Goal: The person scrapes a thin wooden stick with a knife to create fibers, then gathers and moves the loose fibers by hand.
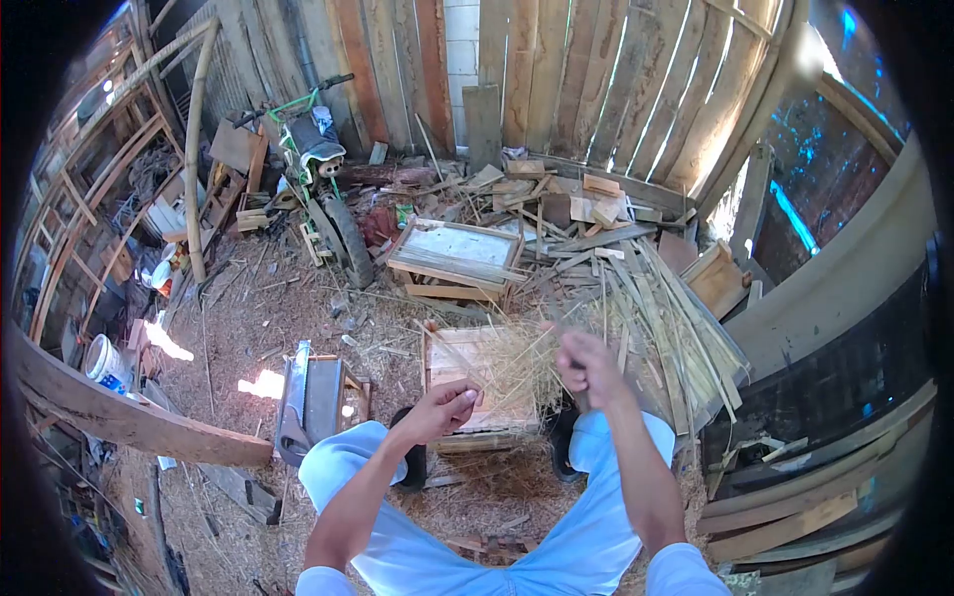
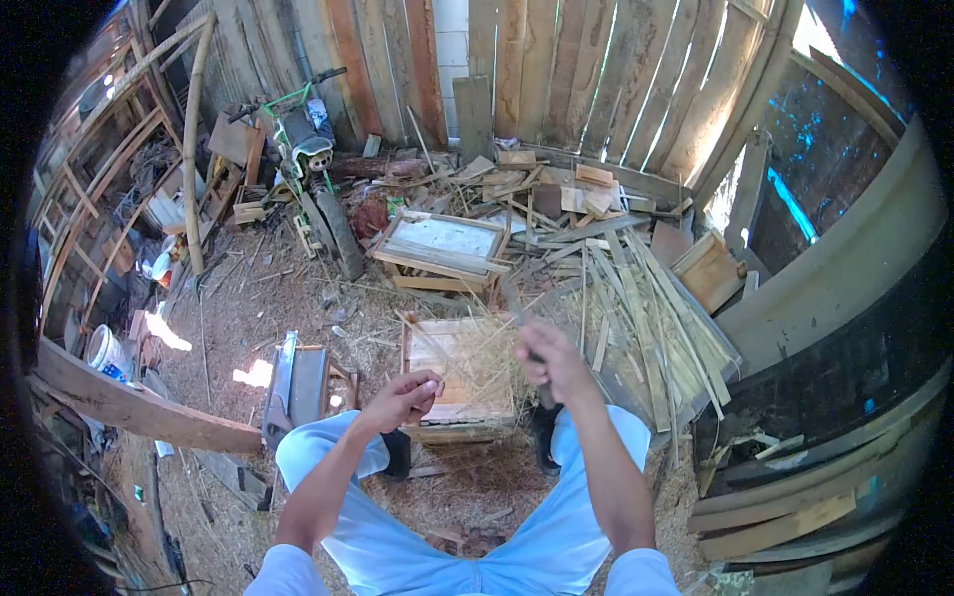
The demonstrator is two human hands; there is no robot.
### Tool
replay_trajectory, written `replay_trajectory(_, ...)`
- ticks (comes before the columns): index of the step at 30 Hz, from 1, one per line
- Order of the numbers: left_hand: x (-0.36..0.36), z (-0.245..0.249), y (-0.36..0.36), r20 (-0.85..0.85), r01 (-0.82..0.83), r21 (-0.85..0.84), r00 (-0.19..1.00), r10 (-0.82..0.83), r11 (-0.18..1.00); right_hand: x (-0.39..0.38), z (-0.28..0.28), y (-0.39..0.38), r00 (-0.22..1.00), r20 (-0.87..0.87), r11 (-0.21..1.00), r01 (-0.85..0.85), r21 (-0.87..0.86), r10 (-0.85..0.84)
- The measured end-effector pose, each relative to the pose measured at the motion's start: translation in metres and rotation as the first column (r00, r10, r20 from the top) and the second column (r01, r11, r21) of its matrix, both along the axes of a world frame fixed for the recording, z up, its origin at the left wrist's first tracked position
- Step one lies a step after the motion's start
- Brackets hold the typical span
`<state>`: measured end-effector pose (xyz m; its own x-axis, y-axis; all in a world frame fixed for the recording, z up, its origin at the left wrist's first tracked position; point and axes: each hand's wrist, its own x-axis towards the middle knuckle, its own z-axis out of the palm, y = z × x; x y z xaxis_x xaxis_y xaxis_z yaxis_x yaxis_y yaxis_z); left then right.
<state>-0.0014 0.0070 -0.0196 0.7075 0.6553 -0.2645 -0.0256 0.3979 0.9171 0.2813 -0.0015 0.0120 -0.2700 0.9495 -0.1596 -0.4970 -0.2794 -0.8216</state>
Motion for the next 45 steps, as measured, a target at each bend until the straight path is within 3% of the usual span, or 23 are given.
replay_trajectory(2, 0.007, -0.002, -0.001, 0.018, -0.004, 0.005, 1.0, 0.004, 1.0, -0.028, 0.004, -0.009, 0.986, 0.112, 0.991, -0.117, -0.063, 0.123)
replay_trajectory(5, 0.012, 0.002, -0.002, 0.015, -0.013, 0.02, 1.0, 0.013, 1.0, -0.057, -0.009, -0.015, 0.961, 0.076, 0.963, -0.26, -0.064, 0.265)
replay_trajectory(7, 0.011, 0.003, 0.0, -0.004, -0.023, 0.032, 1.0, 0.023, 0.999, -0.054, -0.011, -0.009, 0.961, 0.082, 0.963, -0.256, -0.079, 0.263)
replay_trajectory(9, 0.011, -0.002, 0.001, -0.044, -0.051, 0.233, 0.997, 0.063, 0.971, -0.049, -0.007, -0.006, 0.974, 0.065, 0.968, -0.204, -0.146, 0.215)
replay_trajectory(14, 0.008, -0.003, -0.001, -0.057, -0.054, 0.238, 0.996, 0.069, 0.97, -0.023, -0.006, 0.002, 0.994, 0.07, 0.989, -0.072, -0.127, 0.082)
replay_trajectory(17, 0.015, -0.009, -0.001, -0.019, -0.066, 0.203, 0.997, 0.071, 0.977, -0.034, -0.002, -0.008, 0.973, -0.027, 0.96, -0.231, -0.162, 0.229)
replay_trajectory(20, 0.015, -0.005, 0.0, -0.026, -0.067, 0.203, 0.997, 0.074, 0.977, -0.057, -0.021, -0.013, 0.95, 0.027, 0.941, -0.305, -0.144, 0.312)
replay_trajectory(24, 0.016, -0.002, -0.003, -0.036, -0.079, 0.234, 0.995, 0.09, 0.969, -0.049, -0.007, -0.008, 0.945, 0.025, 0.935, -0.318, -0.16, 0.326)
replay_trajectory(28, 0.013, -0.003, -0.002, -0.055, -0.053, 0.292, 0.996, 0.072, 0.955, -0.035, -0.008, -0.004, 0.978, 0.079, 0.968, -0.177, -0.176, 0.193)
replay_trajectory(34, -0.001, -0.002, -0.006, -0.101, -0.022, 0.273, 0.994, 0.052, 0.962, 0.017, -0.007, 0.01, 0.997, -0.025, 0.984, -0.073, -0.162, 0.07)
replay_trajectory(37, -0.008, -0.003, -0.009, -0.105, -0.047, 0.286, 0.991, 0.08, 0.957, 0.05, -0.006, 0.012, 0.998, -0.012, 0.985, 0.061, -0.159, -0.063)
replay_trajectory(39, -0.02, -0.006, -0.01, -0.136, -0.071, 0.182, 0.986, 0.096, 0.981, 0.073, -0.005, 0.016, 0.922, -0.104, 0.924, 0.359, -0.135, -0.374)
replay_trajectory(40, -0.021, -0.007, -0.009, -0.136, -0.078, 0.185, 0.985, 0.104, 0.98, 0.071, -0.005, 0.016, 0.924, -0.106, 0.926, 0.353, -0.132, -0.367)
replay_trajectory(42, -0.02, -0.013, -0.004, -0.068, -0.146, 0.17, 0.985, 0.16, 0.974, 0.064, -0.001, 0.008, 0.909, 0.065, 0.902, 0.418, -0.107, -0.413)
replay_trajectory(43, -0.015, -0.014, -0.003, -0.065, -0.15, 0.17, 0.985, 0.162, 0.974, 0.043, 0.008, -0.001, 0.929, 0.18, 0.935, 0.343, -0.084, -0.325)
replay_trajectory(45, -0.002, -0.015, 0.002, -0.002, -0.12, 0.053, 0.993, 0.12, 0.991, 0.006, -0.002, -0.01, 0.984, 0.159, 0.995, 0.085, -0.052, -0.076)
